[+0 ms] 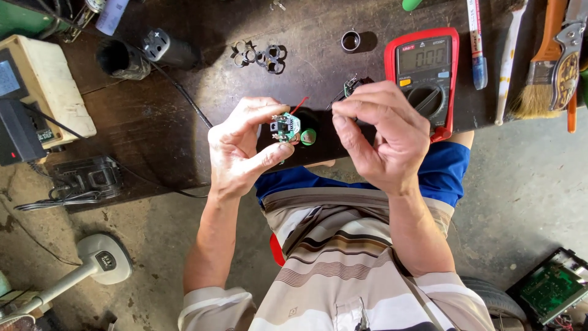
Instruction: The person tests the voltage of green batteries using a digital multimeter at a workbench and then marks one of the batteries with a blue marker.
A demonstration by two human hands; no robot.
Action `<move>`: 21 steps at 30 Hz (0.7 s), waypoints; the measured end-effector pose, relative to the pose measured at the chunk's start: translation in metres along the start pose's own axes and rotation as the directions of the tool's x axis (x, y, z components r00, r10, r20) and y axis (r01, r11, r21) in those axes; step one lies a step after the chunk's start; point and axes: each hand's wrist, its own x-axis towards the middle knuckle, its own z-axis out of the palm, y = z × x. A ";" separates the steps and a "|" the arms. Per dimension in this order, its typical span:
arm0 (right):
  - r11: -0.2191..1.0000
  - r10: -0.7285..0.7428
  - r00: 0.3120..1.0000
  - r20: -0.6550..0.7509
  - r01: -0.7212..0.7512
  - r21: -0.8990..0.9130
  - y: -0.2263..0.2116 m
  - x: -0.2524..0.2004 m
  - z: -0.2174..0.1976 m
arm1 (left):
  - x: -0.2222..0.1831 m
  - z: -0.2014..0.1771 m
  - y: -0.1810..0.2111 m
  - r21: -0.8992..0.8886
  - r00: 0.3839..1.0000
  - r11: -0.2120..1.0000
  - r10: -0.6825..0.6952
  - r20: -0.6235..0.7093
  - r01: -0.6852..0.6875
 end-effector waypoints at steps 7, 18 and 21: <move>0.989 0.087 0.993 -0.082 -0.076 0.129 -0.001 -0.021 0.011 | -0.003 0.004 -0.002 0.020 0.999 0.999 -0.032 0.006 0.032; 0.992 -0.116 0.993 -0.030 0.118 0.053 0.024 -0.038 0.019 | -0.010 0.007 -0.027 -0.262 0.993 0.963 -0.092 -0.070 0.071; 0.990 -0.132 0.990 -0.041 0.133 0.037 0.023 -0.039 0.019 | -0.012 0.008 -0.030 -0.293 0.993 0.953 -0.102 -0.066 0.078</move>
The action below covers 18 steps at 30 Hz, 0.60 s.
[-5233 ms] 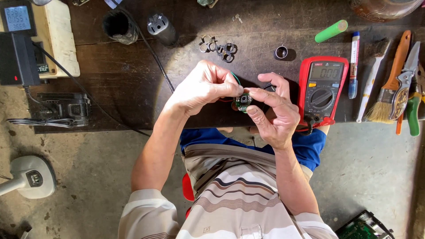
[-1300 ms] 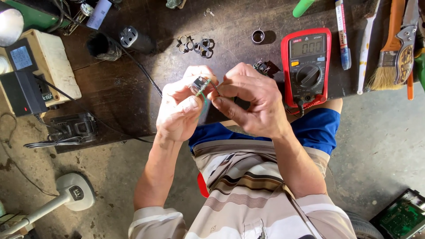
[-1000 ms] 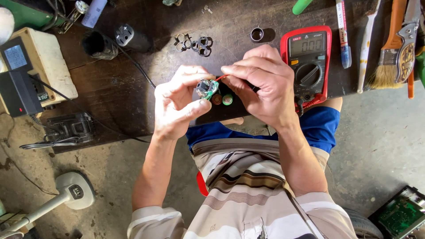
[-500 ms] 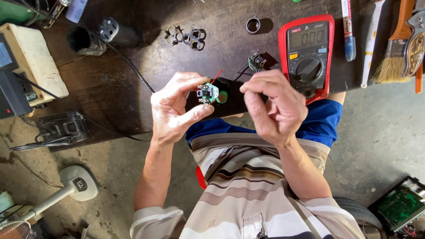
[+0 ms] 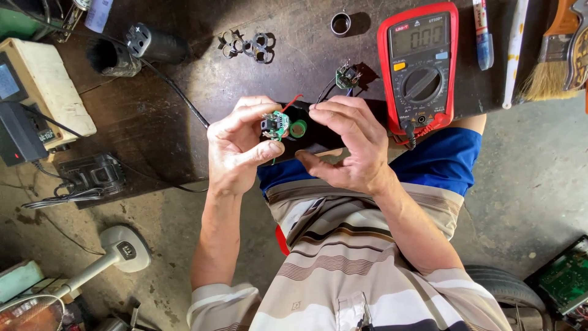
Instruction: The person tests the voltage of green batteries using a digital multimeter at a workbench and then marks one of the batteries with a blue marker.
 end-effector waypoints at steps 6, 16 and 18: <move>0.999 -0.023 1.000 -0.018 0.022 -0.037 0.001 -0.001 0.001 | 0.000 0.006 -0.002 -0.019 0.999 1.000 0.021 -0.044 -0.022; 0.996 -0.089 0.996 -0.023 0.089 0.000 0.007 -0.020 0.005 | -0.003 0.022 0.021 0.276 0.978 0.944 0.201 -0.055 -0.179; 0.993 -0.117 0.993 0.010 0.117 0.014 0.006 -0.017 0.005 | -0.005 0.023 0.025 0.366 0.969 0.908 0.240 -0.057 -0.203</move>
